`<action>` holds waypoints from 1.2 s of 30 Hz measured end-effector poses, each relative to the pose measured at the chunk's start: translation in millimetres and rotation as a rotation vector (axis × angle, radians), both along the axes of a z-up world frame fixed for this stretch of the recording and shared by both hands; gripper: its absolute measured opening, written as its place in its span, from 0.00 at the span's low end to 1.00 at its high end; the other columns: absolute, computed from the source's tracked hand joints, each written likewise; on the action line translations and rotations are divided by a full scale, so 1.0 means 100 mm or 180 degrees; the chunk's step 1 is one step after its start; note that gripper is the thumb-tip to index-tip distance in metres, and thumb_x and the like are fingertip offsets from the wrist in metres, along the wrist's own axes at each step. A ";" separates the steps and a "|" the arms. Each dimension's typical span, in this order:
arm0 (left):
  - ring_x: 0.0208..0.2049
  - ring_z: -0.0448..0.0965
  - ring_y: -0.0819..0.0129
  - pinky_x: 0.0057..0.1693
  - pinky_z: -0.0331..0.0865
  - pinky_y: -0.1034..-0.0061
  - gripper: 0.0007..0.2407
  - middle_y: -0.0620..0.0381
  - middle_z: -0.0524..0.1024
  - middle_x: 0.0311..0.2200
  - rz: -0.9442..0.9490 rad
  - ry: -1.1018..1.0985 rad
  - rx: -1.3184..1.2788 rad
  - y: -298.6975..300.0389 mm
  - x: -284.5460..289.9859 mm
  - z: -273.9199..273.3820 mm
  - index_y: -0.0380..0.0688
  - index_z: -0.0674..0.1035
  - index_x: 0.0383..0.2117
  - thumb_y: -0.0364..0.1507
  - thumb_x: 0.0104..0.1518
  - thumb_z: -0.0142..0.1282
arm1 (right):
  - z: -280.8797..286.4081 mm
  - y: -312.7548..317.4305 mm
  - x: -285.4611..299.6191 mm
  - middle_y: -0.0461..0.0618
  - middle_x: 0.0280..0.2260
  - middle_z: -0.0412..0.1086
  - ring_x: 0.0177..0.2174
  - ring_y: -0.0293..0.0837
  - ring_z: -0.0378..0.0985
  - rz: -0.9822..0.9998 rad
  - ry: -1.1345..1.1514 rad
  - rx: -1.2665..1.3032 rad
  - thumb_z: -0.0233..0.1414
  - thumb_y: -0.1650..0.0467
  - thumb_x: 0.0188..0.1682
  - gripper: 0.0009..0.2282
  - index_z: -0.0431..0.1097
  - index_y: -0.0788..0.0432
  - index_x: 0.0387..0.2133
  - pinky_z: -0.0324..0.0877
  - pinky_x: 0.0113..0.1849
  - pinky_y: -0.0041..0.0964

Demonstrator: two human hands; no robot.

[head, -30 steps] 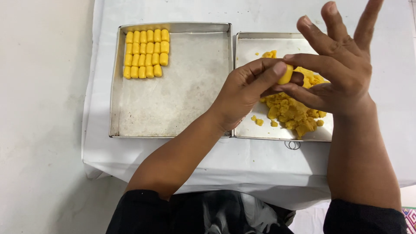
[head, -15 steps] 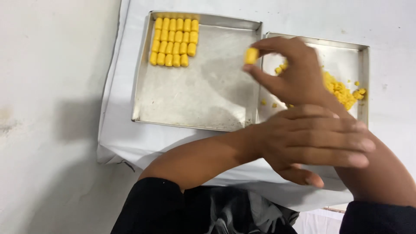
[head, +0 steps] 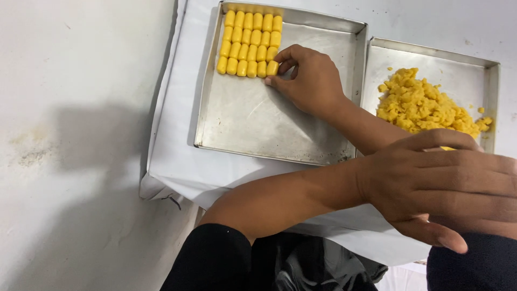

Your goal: Shaping yellow dough into small cylinders and arranging them in a baking tray

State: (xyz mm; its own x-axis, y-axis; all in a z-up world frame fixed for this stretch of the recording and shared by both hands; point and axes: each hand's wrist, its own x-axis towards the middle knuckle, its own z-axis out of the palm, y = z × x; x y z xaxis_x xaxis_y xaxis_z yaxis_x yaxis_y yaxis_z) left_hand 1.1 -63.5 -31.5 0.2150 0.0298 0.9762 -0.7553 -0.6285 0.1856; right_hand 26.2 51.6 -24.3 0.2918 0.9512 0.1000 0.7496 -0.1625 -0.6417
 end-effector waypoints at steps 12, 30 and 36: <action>0.54 0.77 0.64 0.62 0.65 0.63 0.21 0.55 0.73 0.54 -0.0060 -0.0127 -0.0032 -0.05 0.01 0.04 0.51 0.70 0.57 0.50 0.69 0.48 | 0.00 -0.05 0.01 0.46 0.36 0.80 0.31 0.40 0.80 0.0041 -0.0143 0.0158 0.66 0.66 0.44 0.17 0.73 0.58 0.45 0.75 0.35 0.36; 0.55 0.77 0.68 0.70 0.53 0.58 0.21 0.58 0.74 0.54 0.0105 0.0338 -0.0063 -0.10 -0.07 0.20 0.54 0.69 0.57 0.49 0.65 0.56 | 0.29 -0.71 0.71 0.55 0.52 0.75 0.51 0.55 0.75 0.0231 -0.1725 0.0914 0.62 0.66 0.58 0.17 0.72 0.55 0.58 0.68 0.55 0.49; 0.58 0.75 0.69 0.72 0.47 0.59 0.20 0.61 0.76 0.54 0.0634 0.0780 -0.0059 0.24 -0.20 0.38 0.55 0.67 0.60 0.45 0.67 0.54 | 0.65 -1.57 1.72 0.57 0.45 0.77 0.40 0.50 0.81 -0.0466 -0.1279 0.0370 0.60 0.69 0.58 0.12 0.75 0.61 0.53 0.75 0.43 0.44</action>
State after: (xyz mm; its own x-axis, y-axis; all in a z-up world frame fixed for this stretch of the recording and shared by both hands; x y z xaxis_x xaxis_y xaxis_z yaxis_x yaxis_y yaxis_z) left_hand -18.4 -39.4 6.5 0.4319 0.1124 0.8949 -0.5491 -0.7544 0.3597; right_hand 198.3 -105.1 40.9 0.3388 0.8785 0.3369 0.9177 -0.2296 -0.3243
